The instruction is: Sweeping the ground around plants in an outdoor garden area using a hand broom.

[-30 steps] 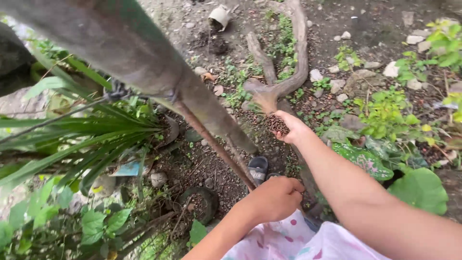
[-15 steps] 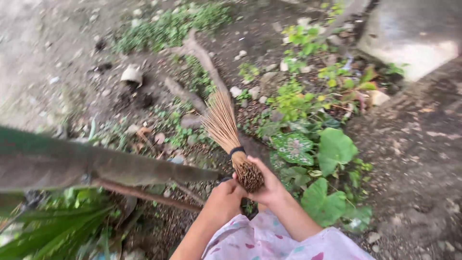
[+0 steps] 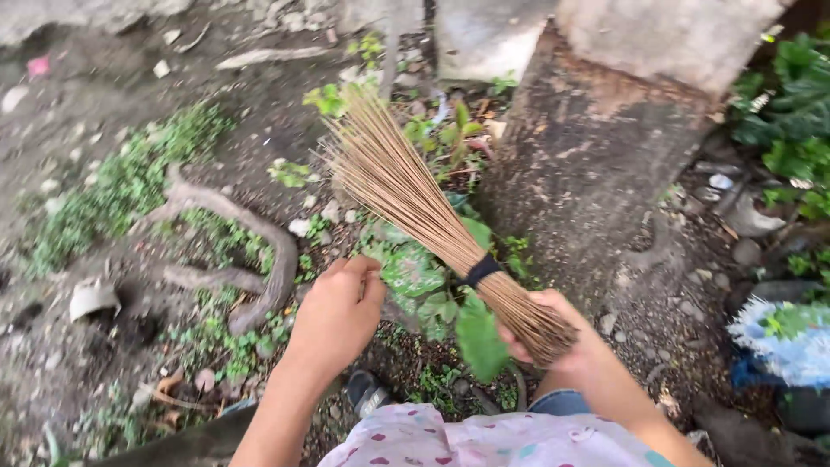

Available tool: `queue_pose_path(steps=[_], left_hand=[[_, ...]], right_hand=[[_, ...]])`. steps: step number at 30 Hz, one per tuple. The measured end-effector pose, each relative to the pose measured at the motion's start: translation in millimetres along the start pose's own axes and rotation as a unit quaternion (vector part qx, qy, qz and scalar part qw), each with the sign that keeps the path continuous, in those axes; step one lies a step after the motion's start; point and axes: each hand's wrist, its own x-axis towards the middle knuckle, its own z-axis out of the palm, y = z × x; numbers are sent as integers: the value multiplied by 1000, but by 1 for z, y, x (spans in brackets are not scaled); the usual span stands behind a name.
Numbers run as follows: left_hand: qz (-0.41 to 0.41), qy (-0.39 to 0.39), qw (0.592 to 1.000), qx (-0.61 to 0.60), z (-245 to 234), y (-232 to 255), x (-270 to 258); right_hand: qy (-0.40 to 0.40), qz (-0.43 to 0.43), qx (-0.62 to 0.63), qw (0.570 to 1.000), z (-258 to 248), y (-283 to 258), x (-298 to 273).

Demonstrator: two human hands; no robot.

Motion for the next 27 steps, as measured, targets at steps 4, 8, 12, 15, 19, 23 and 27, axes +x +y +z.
queue_pose_path(steps=[4,8,12,15,19,23,27], left_hand=[[99,-29,994,-36,68,78,24],[206,-80,972,-74,159,204,24],[271,-158,947,-75,249,323,8],[310,-234,917,-92,325,407,-5],[300,-392,867,-69,399,517,-34],[398,-464,789,-55,438,594,-50],[334,-515,788,-46,473,633,-52]], right_hand=[[16,-69,-56,996,-40,-52,-91],[70,-94,87,989,-59,-81,-161],[57,-202,100,973,-134,-88,-235],[40,-157,253,954,-175,-104,-323],[220,-267,269,899,-197,-118,-428],[396,-345,271,807,-180,-140,-464],[317,-397,361,782,-185,-161,-482]])
